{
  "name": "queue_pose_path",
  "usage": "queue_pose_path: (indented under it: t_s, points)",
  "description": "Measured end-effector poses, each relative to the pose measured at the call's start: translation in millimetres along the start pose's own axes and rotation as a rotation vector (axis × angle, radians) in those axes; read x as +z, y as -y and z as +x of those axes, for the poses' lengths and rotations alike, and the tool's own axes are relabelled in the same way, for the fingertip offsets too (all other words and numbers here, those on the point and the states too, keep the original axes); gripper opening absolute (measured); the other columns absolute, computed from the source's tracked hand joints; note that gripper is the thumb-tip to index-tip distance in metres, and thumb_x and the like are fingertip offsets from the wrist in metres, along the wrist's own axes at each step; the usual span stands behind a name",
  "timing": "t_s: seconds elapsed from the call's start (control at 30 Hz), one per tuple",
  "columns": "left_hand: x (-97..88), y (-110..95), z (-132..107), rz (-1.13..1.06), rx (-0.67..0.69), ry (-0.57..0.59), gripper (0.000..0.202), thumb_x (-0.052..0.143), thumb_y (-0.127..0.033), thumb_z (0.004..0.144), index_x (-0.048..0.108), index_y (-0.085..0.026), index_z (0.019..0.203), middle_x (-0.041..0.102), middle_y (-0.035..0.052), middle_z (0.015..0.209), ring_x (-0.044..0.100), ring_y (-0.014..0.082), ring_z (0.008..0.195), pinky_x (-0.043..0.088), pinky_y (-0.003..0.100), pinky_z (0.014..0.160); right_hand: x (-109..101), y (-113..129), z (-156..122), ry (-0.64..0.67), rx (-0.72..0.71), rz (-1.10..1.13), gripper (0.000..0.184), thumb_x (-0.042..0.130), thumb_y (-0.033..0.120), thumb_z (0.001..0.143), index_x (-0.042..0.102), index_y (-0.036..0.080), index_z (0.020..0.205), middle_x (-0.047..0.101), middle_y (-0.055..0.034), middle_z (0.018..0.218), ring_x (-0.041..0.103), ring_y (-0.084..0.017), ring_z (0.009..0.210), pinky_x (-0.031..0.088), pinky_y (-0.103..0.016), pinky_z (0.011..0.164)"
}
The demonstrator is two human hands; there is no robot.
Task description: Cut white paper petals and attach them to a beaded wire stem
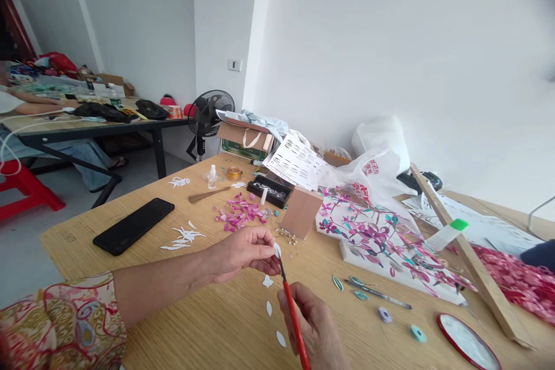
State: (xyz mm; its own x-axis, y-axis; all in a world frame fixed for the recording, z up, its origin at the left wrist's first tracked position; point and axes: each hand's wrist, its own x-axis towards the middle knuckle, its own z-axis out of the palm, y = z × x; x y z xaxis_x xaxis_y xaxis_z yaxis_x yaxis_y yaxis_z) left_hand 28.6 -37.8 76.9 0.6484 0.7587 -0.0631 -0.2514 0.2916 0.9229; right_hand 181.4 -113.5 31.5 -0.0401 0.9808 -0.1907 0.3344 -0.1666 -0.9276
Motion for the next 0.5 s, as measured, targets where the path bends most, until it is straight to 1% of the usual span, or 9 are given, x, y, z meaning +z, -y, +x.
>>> queue_pose_path:
  t_s: [0.2, 0.5]
  points:
    - [-1.3, 1.9, 0.8, 0.0, 0.005, 0.015, 0.024, 0.065, -0.028, 0.061, 0.048, -0.012, 0.068, 0.06, 0.003, 0.064, 0.059, 0.0115, 0.06, 0.045, 0.03, 0.067, -1.9, -3.1, 1.0, -0.027, 0.02, -0.073, 0.04, 0.038, 0.058, 0.073, 0.038, 0.02, 0.06, 0.03, 0.0094, 0.041, 0.029, -0.005, 0.033, 0.024, -0.018, 0.033]
    - [-2.3, 5.5, 3.2, 0.008, -0.001, 0.023, 0.025, 0.065, -0.029, 0.061, 0.048, -0.012, 0.068, 0.06, 0.0032, 0.065, 0.059, 0.0114, 0.06, 0.045, 0.03, 0.067, -2.7, -8.8, 2.1, -0.067, -0.023, -0.193, 0.036, 0.036, 0.052, 0.076, 0.037, 0.02, 0.059, 0.027, 0.0094, 0.043, 0.027, -0.005, 0.033, 0.022, -0.019, 0.034]
